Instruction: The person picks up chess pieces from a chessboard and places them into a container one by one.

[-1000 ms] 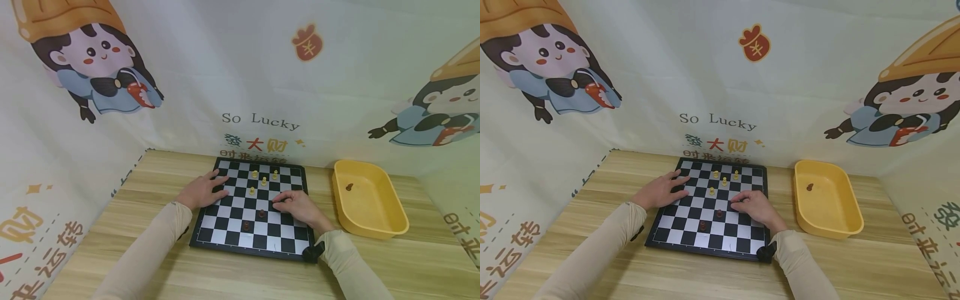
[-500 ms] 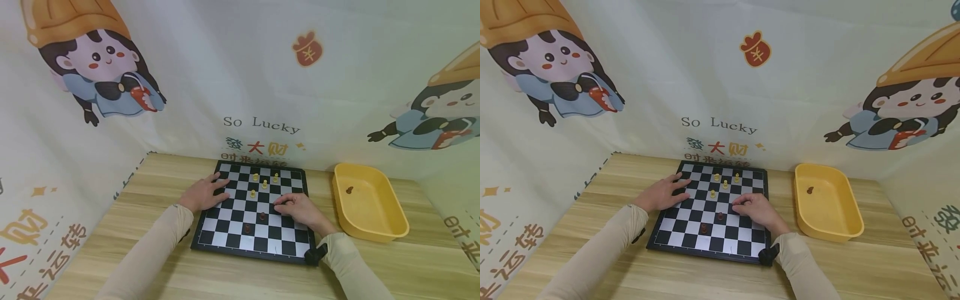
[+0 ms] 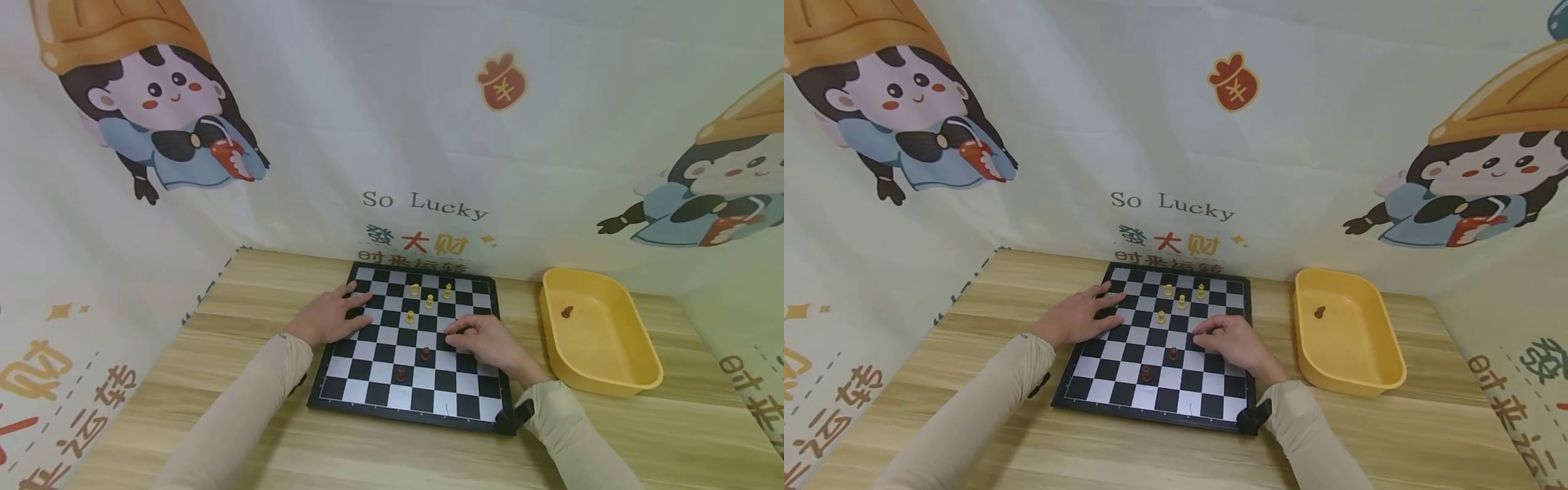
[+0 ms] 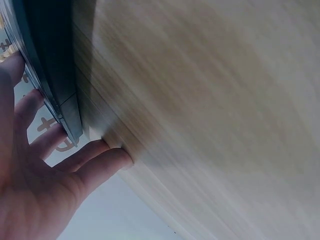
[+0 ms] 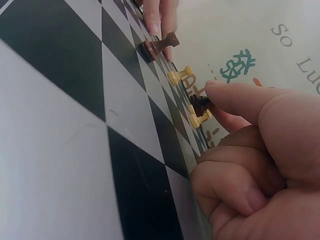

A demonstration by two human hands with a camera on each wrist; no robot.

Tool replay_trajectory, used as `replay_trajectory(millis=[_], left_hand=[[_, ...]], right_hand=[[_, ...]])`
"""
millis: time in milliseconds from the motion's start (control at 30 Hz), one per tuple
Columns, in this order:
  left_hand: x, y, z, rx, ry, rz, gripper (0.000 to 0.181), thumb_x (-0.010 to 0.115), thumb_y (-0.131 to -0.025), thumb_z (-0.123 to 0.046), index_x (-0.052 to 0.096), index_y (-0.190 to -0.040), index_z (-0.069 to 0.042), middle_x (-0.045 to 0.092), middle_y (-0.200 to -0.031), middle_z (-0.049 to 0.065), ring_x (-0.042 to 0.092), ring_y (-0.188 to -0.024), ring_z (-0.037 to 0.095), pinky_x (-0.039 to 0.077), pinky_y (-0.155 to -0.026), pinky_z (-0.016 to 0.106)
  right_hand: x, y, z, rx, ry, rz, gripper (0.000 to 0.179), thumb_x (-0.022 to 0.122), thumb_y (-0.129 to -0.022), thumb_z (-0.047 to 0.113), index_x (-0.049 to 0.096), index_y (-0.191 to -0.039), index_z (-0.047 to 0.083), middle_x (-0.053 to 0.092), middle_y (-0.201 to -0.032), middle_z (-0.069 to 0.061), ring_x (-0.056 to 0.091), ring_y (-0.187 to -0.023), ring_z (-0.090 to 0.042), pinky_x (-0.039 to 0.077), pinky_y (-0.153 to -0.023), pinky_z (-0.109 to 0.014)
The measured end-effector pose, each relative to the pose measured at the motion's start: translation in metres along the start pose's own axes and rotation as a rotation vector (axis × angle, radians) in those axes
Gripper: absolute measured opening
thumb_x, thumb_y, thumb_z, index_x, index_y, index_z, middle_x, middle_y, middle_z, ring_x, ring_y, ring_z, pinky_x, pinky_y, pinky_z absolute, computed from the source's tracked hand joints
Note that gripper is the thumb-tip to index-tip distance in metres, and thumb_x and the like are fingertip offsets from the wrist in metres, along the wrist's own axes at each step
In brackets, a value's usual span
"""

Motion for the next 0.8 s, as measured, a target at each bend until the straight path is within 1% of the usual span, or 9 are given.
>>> replay_trajectory(millis=[133,267,367,467,667,800], left_hand=[[-0.001,0.000,0.002,-0.003,0.006,-0.004,0.065,0.046,-0.101,-0.063,0.039,-0.158,-0.032,0.027,-0.170,0.012,0.040,-0.147,0.048,0.038,-0.119,0.058],[-0.003,0.001,0.002,-0.003,0.006,-0.013,0.065,0.047,-0.101,-0.062,0.039,-0.158,-0.031,0.027,-0.170,0.013,0.041,-0.147,0.048,0.039,-0.119,0.059],[-0.005,0.001,0.002,0.000,0.003,-0.020,0.065,0.047,-0.101,-0.062,0.039,-0.158,-0.031,0.027,-0.170,0.013,0.041,-0.146,0.049,0.039,-0.119,0.058],[-0.007,0.001,0.001,0.006,-0.002,-0.022,0.065,0.047,-0.102,-0.062,0.039,-0.158,-0.030,0.028,-0.169,0.014,0.041,-0.146,0.049,0.039,-0.118,0.059],[-0.006,0.002,-0.001,0.002,-0.001,-0.014,0.064,0.047,-0.102,-0.061,0.040,-0.158,-0.030,0.028,-0.169,0.014,0.040,-0.146,0.049,0.038,-0.119,0.059],[-0.004,0.003,-0.003,-0.005,0.003,-0.010,0.064,0.048,-0.101,-0.061,0.040,-0.157,-0.031,0.028,-0.169,0.013,0.040,-0.147,0.048,0.038,-0.120,0.059]], right_hand=[[-0.003,0.001,0.005,-0.004,0.011,-0.010,0.020,0.075,-0.092,0.023,0.076,-0.108,0.013,0.048,-0.057,0.006,0.039,-0.049,-0.010,0.030,-0.047,-0.021],[-0.007,0.003,0.012,0.010,0.022,-0.018,0.022,0.075,-0.092,0.025,0.075,-0.110,0.013,0.050,-0.058,0.005,0.040,-0.049,-0.010,0.030,-0.046,-0.022],[-0.009,0.003,0.016,0.022,0.026,-0.017,0.022,0.074,-0.092,0.026,0.075,-0.111,0.014,0.049,-0.058,0.005,0.040,-0.048,-0.011,0.031,-0.046,-0.022],[-0.011,0.005,0.019,0.011,0.044,-0.016,0.023,0.074,-0.093,0.025,0.074,-0.112,0.013,0.048,-0.058,0.006,0.040,-0.050,-0.011,0.031,-0.047,-0.022],[-0.016,0.008,0.022,-0.010,0.088,-0.032,0.024,0.072,-0.094,0.025,0.074,-0.114,0.011,0.045,-0.058,0.006,0.040,-0.053,-0.013,0.033,-0.052,-0.024],[-0.021,0.011,0.019,-0.006,0.091,-0.043,0.025,0.071,-0.094,0.023,0.073,-0.115,0.009,0.044,-0.058,0.006,0.039,-0.052,-0.012,0.033,-0.051,-0.024]])
Point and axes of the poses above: each hand's wrist, its own y-axis away from the middle knuckle, its own x-axis out of the palm, z = x × y, the point moved 3 cm from there along -y, towards the middle knuckle
